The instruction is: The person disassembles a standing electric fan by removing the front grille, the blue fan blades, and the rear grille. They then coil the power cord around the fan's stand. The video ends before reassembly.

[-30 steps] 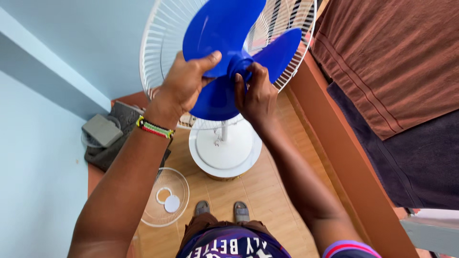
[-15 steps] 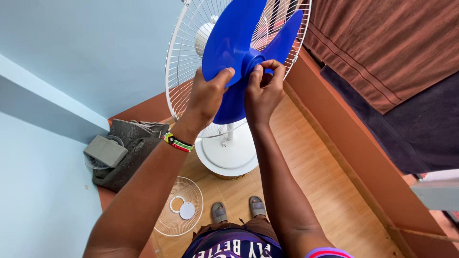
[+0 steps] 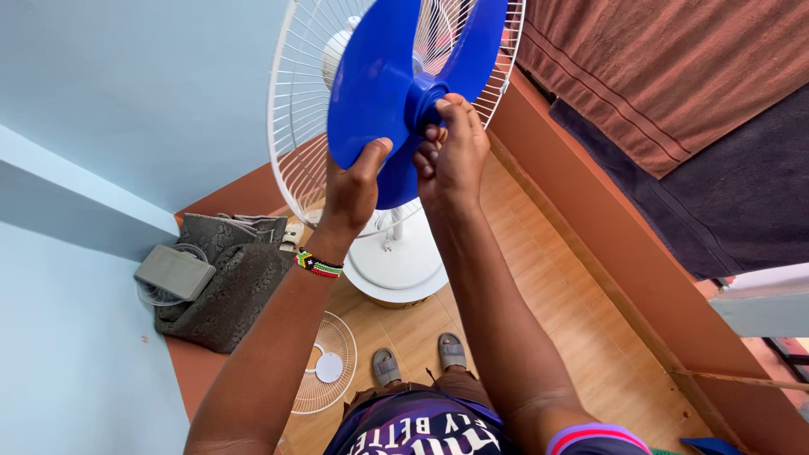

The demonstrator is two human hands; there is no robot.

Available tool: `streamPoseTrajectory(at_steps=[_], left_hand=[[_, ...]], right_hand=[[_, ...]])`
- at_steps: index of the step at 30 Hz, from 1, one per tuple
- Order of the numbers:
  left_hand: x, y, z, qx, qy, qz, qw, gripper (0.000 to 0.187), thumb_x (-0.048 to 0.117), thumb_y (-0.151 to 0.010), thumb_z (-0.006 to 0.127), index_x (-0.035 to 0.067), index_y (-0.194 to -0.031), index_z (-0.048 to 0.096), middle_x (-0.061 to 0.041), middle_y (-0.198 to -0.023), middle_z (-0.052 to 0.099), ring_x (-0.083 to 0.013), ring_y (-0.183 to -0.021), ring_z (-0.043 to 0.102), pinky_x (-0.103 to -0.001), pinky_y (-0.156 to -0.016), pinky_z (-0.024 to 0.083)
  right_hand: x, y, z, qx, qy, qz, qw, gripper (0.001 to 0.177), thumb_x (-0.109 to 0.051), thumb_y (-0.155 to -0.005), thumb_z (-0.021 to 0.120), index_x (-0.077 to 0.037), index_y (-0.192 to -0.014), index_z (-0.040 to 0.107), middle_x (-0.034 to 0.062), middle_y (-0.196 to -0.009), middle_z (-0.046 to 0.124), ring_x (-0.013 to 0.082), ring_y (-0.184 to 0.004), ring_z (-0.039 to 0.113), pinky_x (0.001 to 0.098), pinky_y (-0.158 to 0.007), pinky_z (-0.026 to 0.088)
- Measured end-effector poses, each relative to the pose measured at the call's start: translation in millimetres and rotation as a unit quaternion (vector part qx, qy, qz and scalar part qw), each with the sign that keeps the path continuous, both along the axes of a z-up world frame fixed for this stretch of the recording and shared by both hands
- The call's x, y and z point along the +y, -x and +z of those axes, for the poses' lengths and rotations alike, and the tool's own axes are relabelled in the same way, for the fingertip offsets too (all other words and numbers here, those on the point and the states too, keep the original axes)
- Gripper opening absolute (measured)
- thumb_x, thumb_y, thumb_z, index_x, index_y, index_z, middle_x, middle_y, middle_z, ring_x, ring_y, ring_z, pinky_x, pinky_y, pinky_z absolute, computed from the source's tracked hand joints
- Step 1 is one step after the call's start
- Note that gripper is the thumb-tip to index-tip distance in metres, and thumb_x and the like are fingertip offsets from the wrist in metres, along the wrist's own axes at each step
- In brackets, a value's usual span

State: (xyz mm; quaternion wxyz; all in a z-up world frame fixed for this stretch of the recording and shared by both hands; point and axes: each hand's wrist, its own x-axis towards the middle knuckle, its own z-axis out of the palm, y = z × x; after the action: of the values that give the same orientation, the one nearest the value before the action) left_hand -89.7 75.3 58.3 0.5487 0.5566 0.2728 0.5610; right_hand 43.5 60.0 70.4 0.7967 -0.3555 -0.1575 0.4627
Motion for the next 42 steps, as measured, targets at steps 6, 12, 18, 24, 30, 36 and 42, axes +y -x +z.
streamPoseTrajectory(at_steps=[6,12,18,24,30,36,42], left_hand=[[-7.5,1.6,10.8,0.006,0.005,-0.014,1.000,0.012,0.006,-0.096,0.061,0.000,-0.086,0.065,0.003,-0.080,0.061,-0.0053,-0.070,0.054,-0.025,-0.061,0.043],[0.7,-11.2,15.5,0.019,-0.002,-0.020,1.000,0.011,0.005,-0.095,0.059,0.001,-0.085,0.063,0.005,-0.077,0.058,-0.0038,-0.068,0.050,-0.025,-0.059,0.039],[4.5,-4.5,8.5,0.065,-0.034,-0.023,0.997,0.022,0.005,-0.097,0.059,0.000,-0.075,0.057,0.004,-0.071,0.052,-0.0053,-0.064,0.044,-0.029,-0.056,0.033],[1.2,-0.2,2.1,0.024,-0.011,0.001,1.000,0.010,0.005,-0.093,0.058,0.002,-0.083,0.059,0.006,-0.076,0.057,-0.0057,-0.067,0.050,-0.027,-0.059,0.040],[-0.1,14.3,6.7,0.043,-0.046,0.000,0.998,0.010,0.005,-0.098,0.065,-0.001,-0.090,0.065,0.002,-0.080,0.060,-0.0068,-0.071,0.052,-0.026,-0.062,0.041],[-69.7,26.9,12.3,0.075,-0.104,0.106,0.986,0.037,0.003,-0.096,0.060,-0.004,-0.130,0.048,-0.010,-0.129,0.058,-0.0168,-0.122,0.058,-0.033,-0.103,0.049],[-111.0,11.2,12.7,0.297,-0.380,0.199,0.853,0.025,-0.002,-0.096,0.066,0.000,-0.121,0.061,-0.019,-0.128,0.060,-0.0347,-0.127,0.060,-0.043,-0.113,0.049]], right_hand=[[-25.2,-8.5,-19.5,-0.687,-0.064,-0.279,0.668,0.031,-0.029,-0.114,0.055,-0.001,-0.124,0.047,0.0120,-0.088,0.058,0.0287,-0.067,0.062,0.0385,-0.054,0.047],[5.1,-51.1,-28.1,-0.768,-0.040,-0.297,0.566,0.030,-0.029,-0.107,0.057,-0.003,-0.092,0.053,0.0152,-0.077,0.055,0.0344,-0.060,0.058,0.0436,-0.050,0.045],[25.4,-28.7,-41.2,-0.642,-0.004,-0.331,0.692,0.041,-0.030,-0.110,0.051,-0.004,-0.079,0.054,0.0151,-0.069,0.055,0.0331,-0.061,0.059,0.0449,-0.058,0.046],[29.5,-4.9,-41.7,-0.418,0.143,-0.180,0.879,0.059,-0.037,-0.109,0.050,-0.002,-0.062,0.051,0.0107,-0.056,0.049,0.0170,-0.053,0.047,0.0382,-0.051,0.037],[1.0,-23.1,-18.9,-0.502,0.142,-0.113,0.846,0.061,-0.043,-0.114,0.044,-0.002,-0.069,0.052,0.0054,-0.058,0.050,0.0149,-0.054,0.050,0.0359,-0.051,0.039],[-48.3,-43.2,-1.5,-0.700,-0.093,-0.180,0.684,0.025,-0.014,-0.102,0.074,0.001,-0.117,0.058,0.0170,-0.106,0.061,0.0247,-0.082,0.067,0.0357,-0.067,0.056],[-36.7,-59.3,8.1,-0.771,-0.193,-0.192,0.575,0.040,-0.001,-0.089,0.082,-0.002,-0.123,0.061,0.0168,-0.114,0.060,0.0335,-0.101,0.066,0.0416,-0.083,0.058]])
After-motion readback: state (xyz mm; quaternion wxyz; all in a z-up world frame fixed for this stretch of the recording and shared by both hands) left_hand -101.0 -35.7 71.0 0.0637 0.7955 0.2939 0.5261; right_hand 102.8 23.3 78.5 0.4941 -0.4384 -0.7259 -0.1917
